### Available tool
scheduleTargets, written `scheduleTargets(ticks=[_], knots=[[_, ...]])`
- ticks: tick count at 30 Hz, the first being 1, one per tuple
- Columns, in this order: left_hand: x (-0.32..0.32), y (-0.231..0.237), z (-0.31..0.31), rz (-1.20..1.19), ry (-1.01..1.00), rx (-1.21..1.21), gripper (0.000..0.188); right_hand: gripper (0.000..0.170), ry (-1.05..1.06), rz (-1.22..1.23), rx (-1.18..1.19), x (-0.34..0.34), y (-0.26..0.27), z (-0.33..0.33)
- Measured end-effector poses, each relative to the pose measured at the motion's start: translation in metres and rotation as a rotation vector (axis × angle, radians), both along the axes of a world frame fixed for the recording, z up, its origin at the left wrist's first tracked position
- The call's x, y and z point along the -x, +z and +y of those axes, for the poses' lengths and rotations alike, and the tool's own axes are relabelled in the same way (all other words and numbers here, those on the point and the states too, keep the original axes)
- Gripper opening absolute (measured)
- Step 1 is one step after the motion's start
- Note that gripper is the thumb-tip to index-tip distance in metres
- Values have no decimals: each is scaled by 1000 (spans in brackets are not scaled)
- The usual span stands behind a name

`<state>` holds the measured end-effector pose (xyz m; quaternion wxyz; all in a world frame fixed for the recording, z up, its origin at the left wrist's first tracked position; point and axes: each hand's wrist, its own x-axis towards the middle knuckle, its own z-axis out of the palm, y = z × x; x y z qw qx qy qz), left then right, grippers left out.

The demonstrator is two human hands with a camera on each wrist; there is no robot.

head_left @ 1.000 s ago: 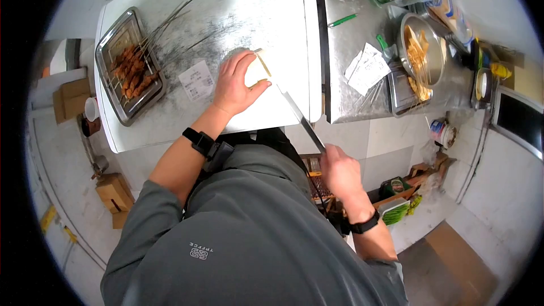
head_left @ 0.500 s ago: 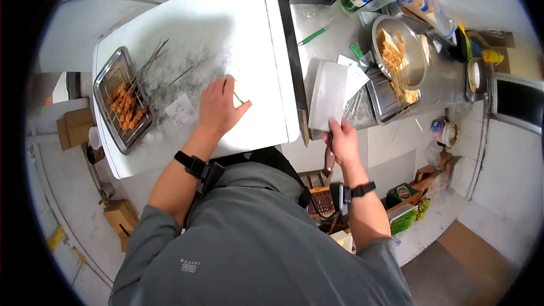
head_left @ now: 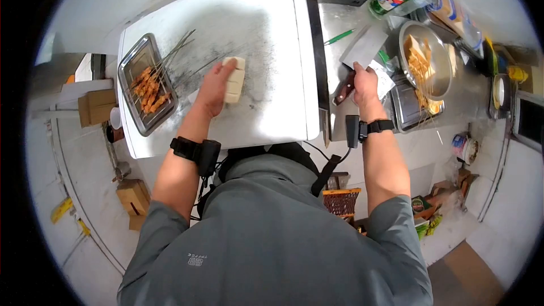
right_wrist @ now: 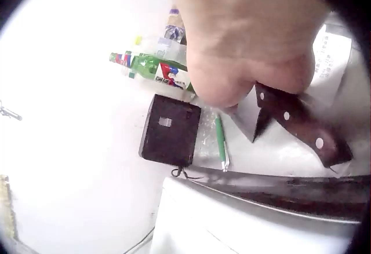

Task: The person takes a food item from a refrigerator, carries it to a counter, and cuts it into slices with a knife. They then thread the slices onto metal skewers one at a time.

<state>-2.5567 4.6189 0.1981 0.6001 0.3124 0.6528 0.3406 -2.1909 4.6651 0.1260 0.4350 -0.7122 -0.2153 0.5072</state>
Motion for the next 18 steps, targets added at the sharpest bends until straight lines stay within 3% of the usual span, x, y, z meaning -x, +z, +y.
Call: scheduleTargets(ticks=[1,3,5,9,10,11,12,13,14,15,18], knots=[[8,0,0,-282,127,66,46,37,1,16,20,1,9,1],[19,1,-5,-397,170,41,48,57,26,-117,2,-5,-2,3],[23,5,-9,-710,185,-18,51,66,52,-181,-4,-6,-3,0],[20,15,-22,-832,182,-28,51,65,151,-459,-181,32,32,-33],[19,11,-24,-918,116,-14,51,59,196,-379,-164,56,61,-51],[15,9,-23,-1008,35,5,50,58,305,-495,-227,66,60,-68],[9,11,-26,-1018,-23,-3,50,60,289,-365,-273,84,62,-89],[0,16,-28,-968,-22,44,48,64,360,-410,-164,106,94,-111],[-9,18,-32,-992,-30,100,46,67,437,-393,-221,108,77,-133],[-17,17,-37,-1011,-34,162,45,70,455,-369,-131,124,106,-151],[-61,21,-55,-908,0,315,43,76,500,-447,-184,137,125,-210]])
